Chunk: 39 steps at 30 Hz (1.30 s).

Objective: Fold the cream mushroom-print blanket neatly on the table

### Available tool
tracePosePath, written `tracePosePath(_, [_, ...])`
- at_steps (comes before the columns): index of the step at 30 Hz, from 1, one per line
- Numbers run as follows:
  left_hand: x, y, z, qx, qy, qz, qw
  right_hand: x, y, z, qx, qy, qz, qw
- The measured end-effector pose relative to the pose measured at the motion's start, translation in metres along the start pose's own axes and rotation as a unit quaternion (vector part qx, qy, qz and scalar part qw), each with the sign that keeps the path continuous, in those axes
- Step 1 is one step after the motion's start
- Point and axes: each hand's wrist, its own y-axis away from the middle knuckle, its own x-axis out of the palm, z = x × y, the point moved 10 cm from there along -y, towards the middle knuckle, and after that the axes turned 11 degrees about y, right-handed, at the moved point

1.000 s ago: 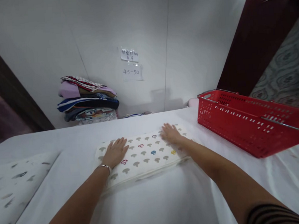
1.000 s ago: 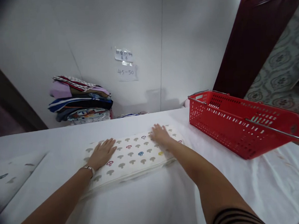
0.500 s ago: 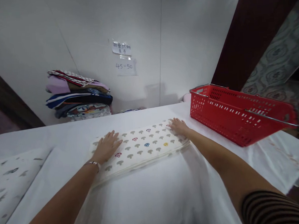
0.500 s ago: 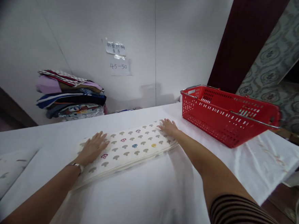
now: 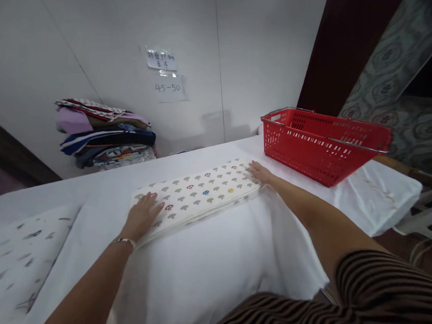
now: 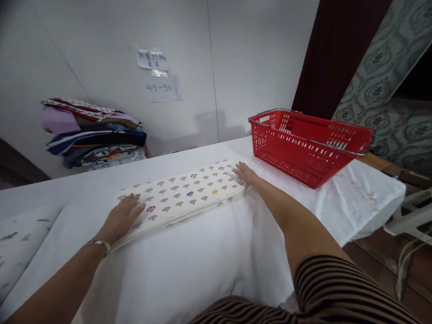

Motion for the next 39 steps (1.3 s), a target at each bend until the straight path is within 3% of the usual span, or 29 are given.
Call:
tracePosePath(4, [-0.014, 0.027, -0.034, 0.065, 0.063, -0.043, 0.995, -0.018, 0.034, 0.007, -0.059, -0.012, -0.047, 0.997])
tracePosePath(8, [0.002, 0.044, -0.086, 0.123, 0.098, -0.018, 0.987, -0.012, 0.063, 0.036, -0.177, 0.006, 0.009, 0.984])
tracePosePath(11, [0.015, 0.044, -0.125, 0.162, 0.117, -0.001, 0.980, -0.014, 0.072, 0.048, -0.210, 0.032, 0.015, 0.977])
tracePosePath(14, [0.025, 0.040, -0.149, 0.178, 0.117, 0.015, 0.977, -0.017, 0.077, 0.056, -0.244, 0.053, 0.011, 0.968])
tracePosePath(19, [0.033, 0.036, -0.158, 0.171, 0.103, 0.025, 0.980, -0.014, 0.081, 0.060, -0.278, 0.097, -0.011, 0.955])
tracePosePath(27, [0.034, 0.037, -0.159, 0.195, 0.114, 0.008, 0.974, -0.019, 0.089, 0.054, -0.311, 0.147, -0.140, 0.929])
tracePosePath(34, [0.035, 0.037, -0.159, 0.212, 0.121, -0.001, 0.970, -0.009, 0.100, 0.045, -0.327, 0.160, -0.153, 0.919])
tracePosePath(39, [0.033, 0.038, -0.161, 0.210, 0.145, -0.006, 0.967, -0.013, 0.099, 0.044, -0.320, 0.132, -0.151, 0.926])
